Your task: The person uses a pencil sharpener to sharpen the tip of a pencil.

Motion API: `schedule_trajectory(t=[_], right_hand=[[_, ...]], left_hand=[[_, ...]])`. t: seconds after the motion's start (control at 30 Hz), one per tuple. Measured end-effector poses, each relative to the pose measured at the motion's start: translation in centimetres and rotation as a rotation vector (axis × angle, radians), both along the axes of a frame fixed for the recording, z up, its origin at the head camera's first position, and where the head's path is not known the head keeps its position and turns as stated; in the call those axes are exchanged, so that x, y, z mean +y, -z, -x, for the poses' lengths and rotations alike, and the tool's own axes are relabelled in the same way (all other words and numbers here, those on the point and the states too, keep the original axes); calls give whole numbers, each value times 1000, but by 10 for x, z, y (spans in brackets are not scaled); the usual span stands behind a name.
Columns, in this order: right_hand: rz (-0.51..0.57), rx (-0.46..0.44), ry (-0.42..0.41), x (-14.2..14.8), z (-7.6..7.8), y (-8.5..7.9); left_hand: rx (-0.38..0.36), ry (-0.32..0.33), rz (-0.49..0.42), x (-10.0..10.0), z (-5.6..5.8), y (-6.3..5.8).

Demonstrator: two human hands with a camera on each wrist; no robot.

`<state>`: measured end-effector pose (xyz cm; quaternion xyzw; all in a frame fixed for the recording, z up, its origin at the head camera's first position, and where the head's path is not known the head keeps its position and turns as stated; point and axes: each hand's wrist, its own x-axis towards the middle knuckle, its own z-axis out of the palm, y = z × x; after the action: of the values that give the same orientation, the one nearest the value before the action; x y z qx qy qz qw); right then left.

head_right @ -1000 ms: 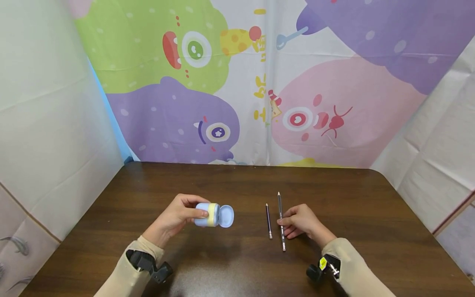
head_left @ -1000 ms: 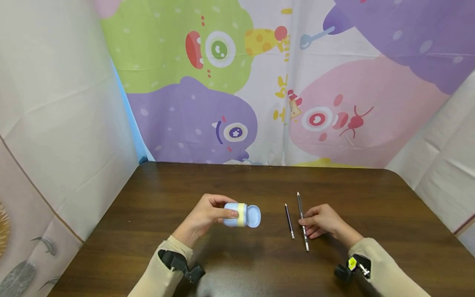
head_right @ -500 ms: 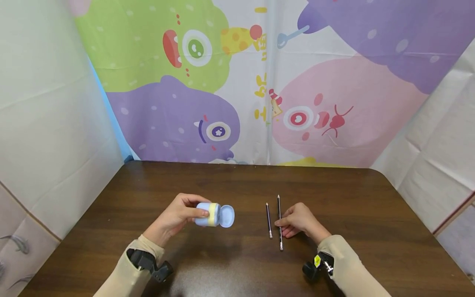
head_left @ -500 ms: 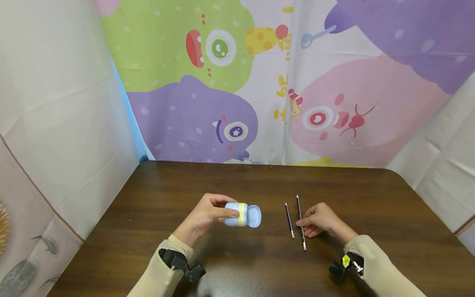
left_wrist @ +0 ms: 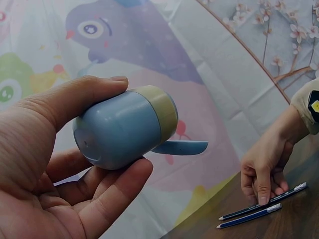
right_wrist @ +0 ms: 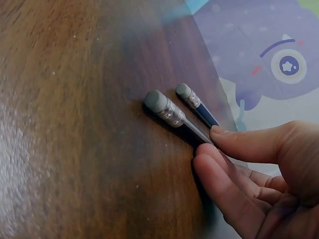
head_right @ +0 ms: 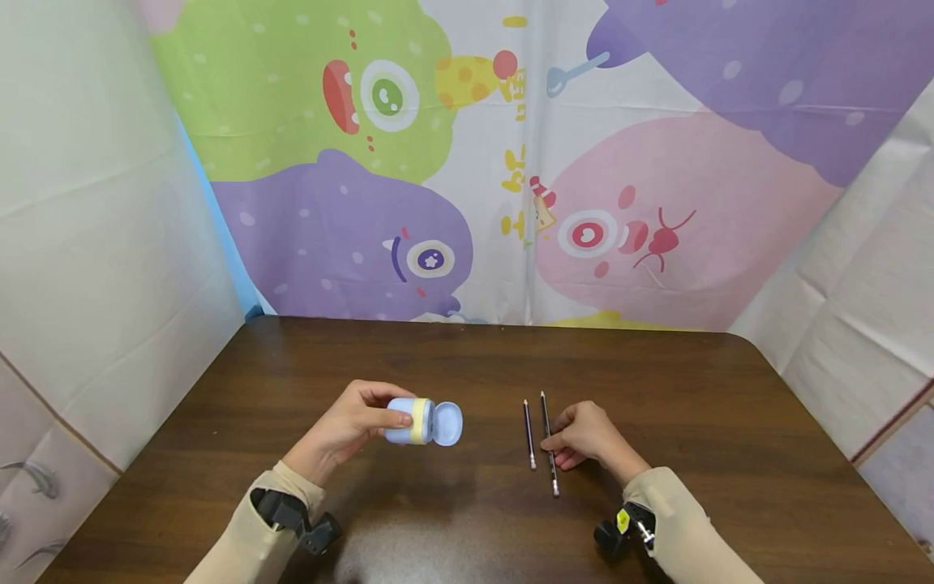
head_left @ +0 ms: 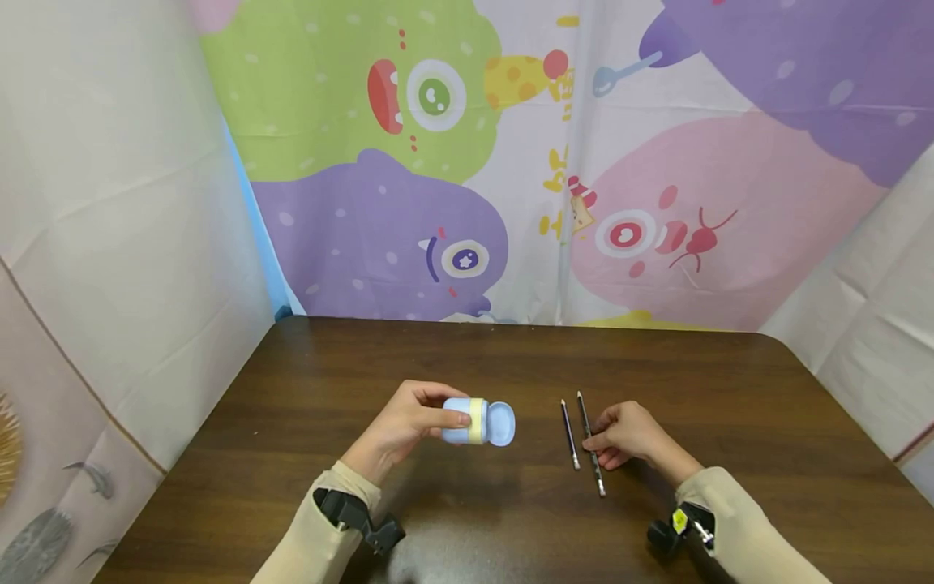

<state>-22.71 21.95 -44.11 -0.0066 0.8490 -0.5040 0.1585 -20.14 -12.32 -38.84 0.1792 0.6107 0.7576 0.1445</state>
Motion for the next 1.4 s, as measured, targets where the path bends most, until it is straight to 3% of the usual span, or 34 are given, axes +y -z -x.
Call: schedule_trajectory(t=[0.7, 0.97, 1.2, 1.4], right_hand=[[29, -18, -35, 3, -2, -2], [-3, -33, -119, 4, -1, -11], [-35, 0, -176, 9, 2, -26], [-4, 25, -203, 14, 2, -38]], left_hand=[[-12, -8, -23, -2, 0, -1], [-18, -12, -26, -3, 3, 2], [-30, -23, -38, -2, 11, 15], [4, -68, -62, -1, 18, 30]])
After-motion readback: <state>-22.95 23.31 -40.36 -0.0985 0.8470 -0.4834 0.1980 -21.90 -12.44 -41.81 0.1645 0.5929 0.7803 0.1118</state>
